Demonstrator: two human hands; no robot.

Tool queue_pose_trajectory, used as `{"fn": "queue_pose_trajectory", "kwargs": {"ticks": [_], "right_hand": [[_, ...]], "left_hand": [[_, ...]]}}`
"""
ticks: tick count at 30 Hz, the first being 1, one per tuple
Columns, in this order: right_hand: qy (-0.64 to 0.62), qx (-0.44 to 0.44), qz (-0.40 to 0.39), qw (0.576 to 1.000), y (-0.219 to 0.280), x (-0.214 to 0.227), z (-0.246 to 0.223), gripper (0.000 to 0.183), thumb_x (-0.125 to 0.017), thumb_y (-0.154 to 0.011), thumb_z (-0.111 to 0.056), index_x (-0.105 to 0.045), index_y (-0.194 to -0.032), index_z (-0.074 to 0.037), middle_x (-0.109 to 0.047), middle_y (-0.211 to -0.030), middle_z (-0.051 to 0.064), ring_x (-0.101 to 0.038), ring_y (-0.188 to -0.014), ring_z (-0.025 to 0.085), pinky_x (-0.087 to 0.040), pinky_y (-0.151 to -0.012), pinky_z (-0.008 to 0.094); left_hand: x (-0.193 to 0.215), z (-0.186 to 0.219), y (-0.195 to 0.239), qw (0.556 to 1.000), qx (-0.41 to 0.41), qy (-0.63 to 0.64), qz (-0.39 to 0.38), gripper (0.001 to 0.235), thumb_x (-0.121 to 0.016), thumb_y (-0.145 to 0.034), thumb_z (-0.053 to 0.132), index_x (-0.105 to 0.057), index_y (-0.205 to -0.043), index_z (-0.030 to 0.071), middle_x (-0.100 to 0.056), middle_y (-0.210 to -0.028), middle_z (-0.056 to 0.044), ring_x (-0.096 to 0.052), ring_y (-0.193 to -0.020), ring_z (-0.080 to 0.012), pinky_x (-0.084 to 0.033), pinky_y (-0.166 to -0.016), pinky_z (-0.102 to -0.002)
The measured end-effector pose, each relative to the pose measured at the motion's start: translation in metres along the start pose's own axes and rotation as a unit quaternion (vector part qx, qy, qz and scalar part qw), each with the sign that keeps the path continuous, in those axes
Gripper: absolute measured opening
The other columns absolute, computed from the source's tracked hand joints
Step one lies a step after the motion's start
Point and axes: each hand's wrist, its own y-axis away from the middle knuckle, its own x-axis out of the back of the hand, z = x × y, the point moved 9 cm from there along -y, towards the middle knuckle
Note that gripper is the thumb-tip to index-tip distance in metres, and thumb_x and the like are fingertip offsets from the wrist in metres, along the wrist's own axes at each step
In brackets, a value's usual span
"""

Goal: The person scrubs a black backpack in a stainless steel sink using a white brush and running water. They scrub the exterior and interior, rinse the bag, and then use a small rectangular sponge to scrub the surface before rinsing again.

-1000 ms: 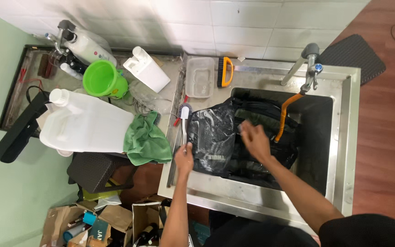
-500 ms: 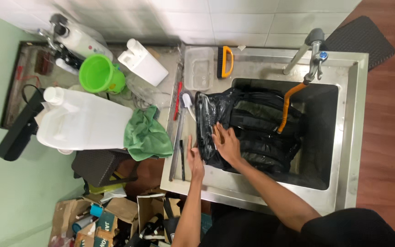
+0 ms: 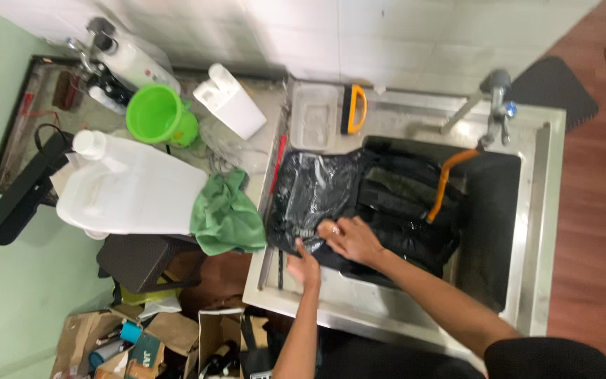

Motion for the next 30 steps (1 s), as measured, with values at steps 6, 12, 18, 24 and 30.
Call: {"fn": "queue_pose_trajectory", "kwargs": {"ticks": [6, 12, 18, 24, 30], "right_hand": [[-0.248, -0.44, -0.004, 0.863, 0.003, -0.013, 0.018, 0.041, -0.054, -0.099, -0.043, -0.066, -0.094, -0.003, -0.063, -0.082, 0.027, -0.067, -0.084, 0.05, -0.051, -0.068, 0.052], [-0.347, -0.227, -0.127, 0.901, -0.041, 0.015, 0.04, 0.076, -0.022, -0.1, -0.065, -0.072, -0.069, -0.017, -0.062, -0.052, 0.013, -0.061, -0.051, 0.03, -0.048, -0.055, 0.042], [-0.272, -0.56, -0.018, 0.783, -0.012, 0.016, 0.045, 0.058, -0.057, -0.093, -0.06, -0.056, -0.114, -0.006, -0.071, -0.104, 0.025, -0.07, -0.104, 0.046, -0.057, -0.081, 0.055], [-0.251, -0.265, -0.025, 0.93, -0.055, 0.039, 0.081, 0.05, -0.055, -0.095, -0.049, -0.071, -0.08, -0.004, -0.068, -0.067, 0.026, -0.066, -0.061, 0.047, -0.044, -0.054, 0.052], [-0.114, -0.333, 0.055, 0.934, 0.002, 0.016, 0.031, 0.032, -0.069, -0.093, -0.03, -0.068, -0.112, -0.004, -0.065, -0.085, 0.025, -0.064, -0.074, 0.041, -0.048, -0.062, 0.048]], "left_hand": [[-0.001, -0.035, 0.007, 0.997, 0.032, -0.043, 0.06, 0.064, -0.056, -0.101, 0.065, -0.068, -0.106, 0.002, -0.075, -0.091, -0.026, -0.071, -0.093, -0.0478, -0.055, -0.09, -0.055], [0.007, -0.009, 0.01, 0.999, 0.001, -0.045, 0.02, 0.07, -0.048, -0.108, 0.055, -0.055, -0.135, -0.009, -0.067, -0.121, -0.04, -0.066, -0.112, -0.0539, -0.048, -0.107, -0.059], [-0.014, -0.051, 0.005, 0.999, -0.003, -0.042, 0.025, 0.073, -0.05, -0.107, 0.056, -0.043, -0.153, 0.0, -0.058, -0.142, -0.033, -0.058, -0.13, -0.0458, -0.039, -0.119, -0.054], [-0.012, -0.037, 0.009, 0.999, -0.005, -0.033, 0.019, 0.067, -0.054, -0.107, 0.048, -0.048, -0.147, -0.005, -0.063, -0.132, -0.038, -0.061, -0.122, -0.0517, -0.044, -0.113, -0.055], [-0.009, -0.027, 0.013, 0.999, -0.017, -0.022, 0.023, 0.068, -0.055, -0.108, 0.046, -0.046, -0.15, -0.007, -0.059, -0.139, -0.037, -0.057, -0.129, -0.0499, -0.041, -0.117, -0.056]]}}
